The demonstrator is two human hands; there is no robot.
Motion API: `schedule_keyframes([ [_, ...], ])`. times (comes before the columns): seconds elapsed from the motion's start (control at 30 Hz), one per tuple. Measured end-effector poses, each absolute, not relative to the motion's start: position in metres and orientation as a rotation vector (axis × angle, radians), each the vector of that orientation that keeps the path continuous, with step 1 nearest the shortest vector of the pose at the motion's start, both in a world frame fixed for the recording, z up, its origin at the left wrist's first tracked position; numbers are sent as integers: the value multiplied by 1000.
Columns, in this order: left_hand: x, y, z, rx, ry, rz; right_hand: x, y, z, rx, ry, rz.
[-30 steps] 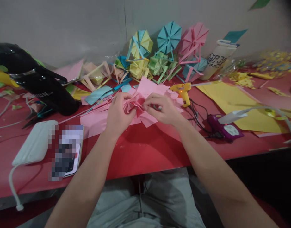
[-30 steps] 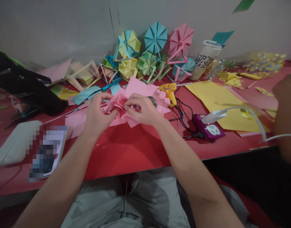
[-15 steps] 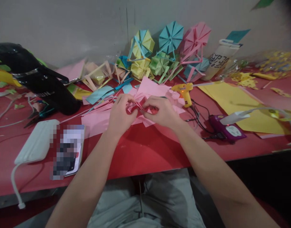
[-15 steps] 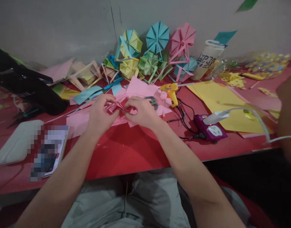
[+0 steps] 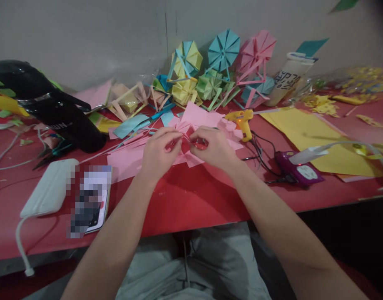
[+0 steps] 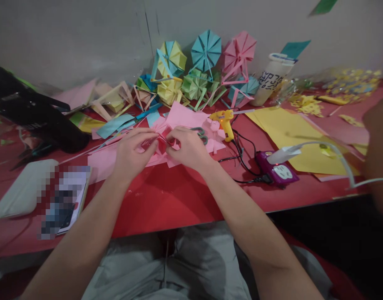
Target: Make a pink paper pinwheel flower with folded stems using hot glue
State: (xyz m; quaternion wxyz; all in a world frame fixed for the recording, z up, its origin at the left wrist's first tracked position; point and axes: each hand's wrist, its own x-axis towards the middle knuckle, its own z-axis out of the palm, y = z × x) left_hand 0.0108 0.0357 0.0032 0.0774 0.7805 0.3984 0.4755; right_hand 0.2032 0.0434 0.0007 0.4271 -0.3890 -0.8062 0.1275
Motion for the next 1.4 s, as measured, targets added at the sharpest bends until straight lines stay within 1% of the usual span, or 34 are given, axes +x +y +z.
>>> schedule_keyframes([
  [0.23,10,37,4,2374,1225,1417,203,43,1,-966,-2012,303],
  [0.43,10,41,1,2501,1088,1421,200,42,3,-999,-2038,255],
  [0.7,11,44,1,2508,1064,1384,201,42,0,-923,-2059,171],
  [1.1,14,44,5,2532,1097,1302,201,41,3,-991,-2105,177],
  [1.4,14,41,7,2497,1110,1300,199,38,6,-1071,-2077,260],
])
